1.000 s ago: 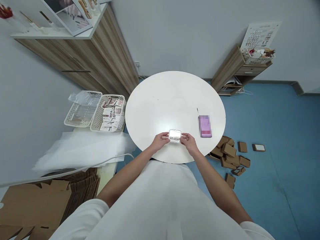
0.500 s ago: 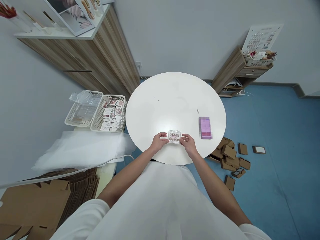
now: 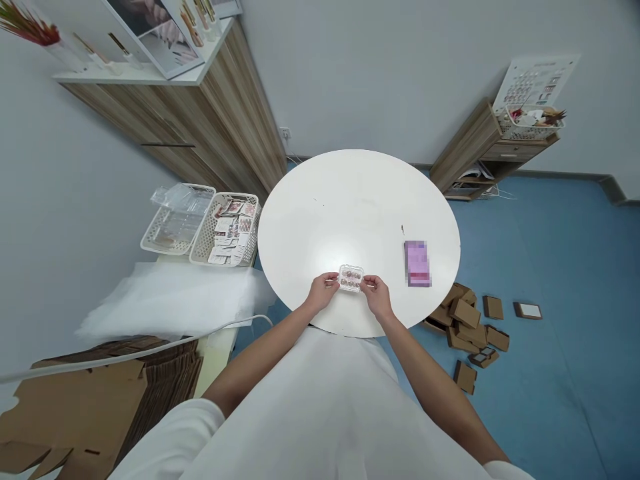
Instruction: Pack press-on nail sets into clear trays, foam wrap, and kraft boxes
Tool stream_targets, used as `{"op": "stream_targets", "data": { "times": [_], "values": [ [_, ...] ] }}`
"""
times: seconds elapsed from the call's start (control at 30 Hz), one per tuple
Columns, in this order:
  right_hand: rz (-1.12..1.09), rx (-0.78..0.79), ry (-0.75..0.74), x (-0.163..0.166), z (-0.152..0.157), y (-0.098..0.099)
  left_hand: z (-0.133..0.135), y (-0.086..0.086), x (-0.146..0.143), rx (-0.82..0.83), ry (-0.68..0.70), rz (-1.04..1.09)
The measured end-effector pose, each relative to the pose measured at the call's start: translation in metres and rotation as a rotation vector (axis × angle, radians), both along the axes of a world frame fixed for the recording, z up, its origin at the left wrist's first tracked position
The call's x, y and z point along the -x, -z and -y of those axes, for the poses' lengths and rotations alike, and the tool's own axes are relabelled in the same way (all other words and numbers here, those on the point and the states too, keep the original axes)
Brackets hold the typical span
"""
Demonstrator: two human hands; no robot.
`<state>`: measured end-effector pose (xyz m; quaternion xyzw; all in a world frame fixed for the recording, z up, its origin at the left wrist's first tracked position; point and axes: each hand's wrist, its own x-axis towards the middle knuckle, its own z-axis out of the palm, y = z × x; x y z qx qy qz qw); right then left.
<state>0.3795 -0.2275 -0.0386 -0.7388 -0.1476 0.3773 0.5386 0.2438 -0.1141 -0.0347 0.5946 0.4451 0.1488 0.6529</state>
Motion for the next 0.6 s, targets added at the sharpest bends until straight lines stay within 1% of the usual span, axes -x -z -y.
{"op": "stream_targets", "data": {
  "times": [0.17, 0.33, 0.47, 0.6],
  "values": [
    [0.014, 0.034, -0.021, 0.014, -0.006, 0.002, 0.000, 0.010, 0.008, 0.006, -0.038, -0.028],
    [-0.071, 0.021, -0.047, 0.029, -0.023, 0.002, -0.008, 0.012, 0.021, 0.000, -0.120, -0.064],
    [-0.170, 0.026, -0.111, 0.037, -0.045, 0.004, -0.024, 0.013, 0.034, -0.012, -0.175, -0.086],
    [-0.216, 0.064, -0.155, 0.045, -0.072, 0.009, -0.048, 0.017, 0.050, -0.005, -0.215, -0.099]
  ]
}}
